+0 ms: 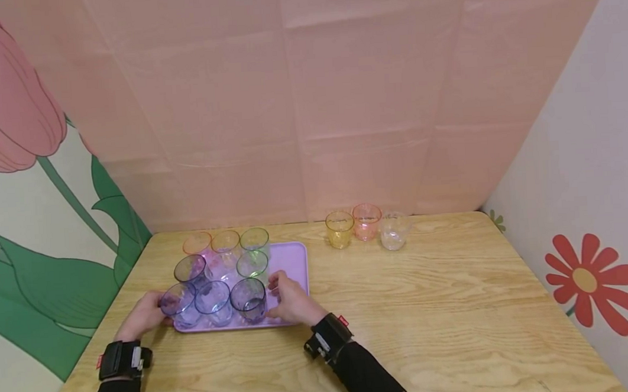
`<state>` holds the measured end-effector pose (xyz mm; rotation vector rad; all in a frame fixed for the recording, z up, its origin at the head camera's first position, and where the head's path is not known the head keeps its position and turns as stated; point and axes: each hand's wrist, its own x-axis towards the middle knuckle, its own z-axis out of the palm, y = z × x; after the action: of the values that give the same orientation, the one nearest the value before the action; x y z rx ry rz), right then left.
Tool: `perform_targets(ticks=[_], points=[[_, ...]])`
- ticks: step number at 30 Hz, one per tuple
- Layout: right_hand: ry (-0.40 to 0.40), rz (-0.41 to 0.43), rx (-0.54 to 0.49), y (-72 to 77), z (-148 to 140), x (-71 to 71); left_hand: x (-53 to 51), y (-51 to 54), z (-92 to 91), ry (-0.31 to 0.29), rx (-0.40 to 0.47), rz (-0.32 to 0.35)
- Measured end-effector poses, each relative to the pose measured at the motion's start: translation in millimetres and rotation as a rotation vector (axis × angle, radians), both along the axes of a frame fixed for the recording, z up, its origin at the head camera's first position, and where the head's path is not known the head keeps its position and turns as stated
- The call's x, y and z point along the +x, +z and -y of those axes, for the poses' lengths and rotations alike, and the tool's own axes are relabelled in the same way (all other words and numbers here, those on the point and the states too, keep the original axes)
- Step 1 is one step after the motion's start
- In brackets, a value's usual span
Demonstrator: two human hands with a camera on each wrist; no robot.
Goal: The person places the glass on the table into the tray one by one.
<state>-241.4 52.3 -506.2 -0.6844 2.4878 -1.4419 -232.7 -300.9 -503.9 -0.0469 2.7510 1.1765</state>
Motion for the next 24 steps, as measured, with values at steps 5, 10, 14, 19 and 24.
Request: perform_targets(ticks=[5,10,14,19,24], points=[[-0.029,-0.003,-0.034,-0.4,-10,-8.6,1.1,1.0,-1.1,0.005,0.015,-0.002],[-0.102,-0.038,-0.06,1.5,-25,-17.0,0.5,0.7,-1.3,0.011,0.007,0.002],[-0.202,-0.098,-0.086,2.4,-39,-25.1,0.3,0.0,-1.1,0.012,0.013,0.001],[-0.366,-0.16,-0.161,6.9,-61,-35.7,0.7,-0.4,-0.8,0.012,0.014,0.007],[-0.553,-0.244,-0.181,13.9,-85,-43.2,-0.8,-1.0,-0.2,0.008,-0.005,0.016]])
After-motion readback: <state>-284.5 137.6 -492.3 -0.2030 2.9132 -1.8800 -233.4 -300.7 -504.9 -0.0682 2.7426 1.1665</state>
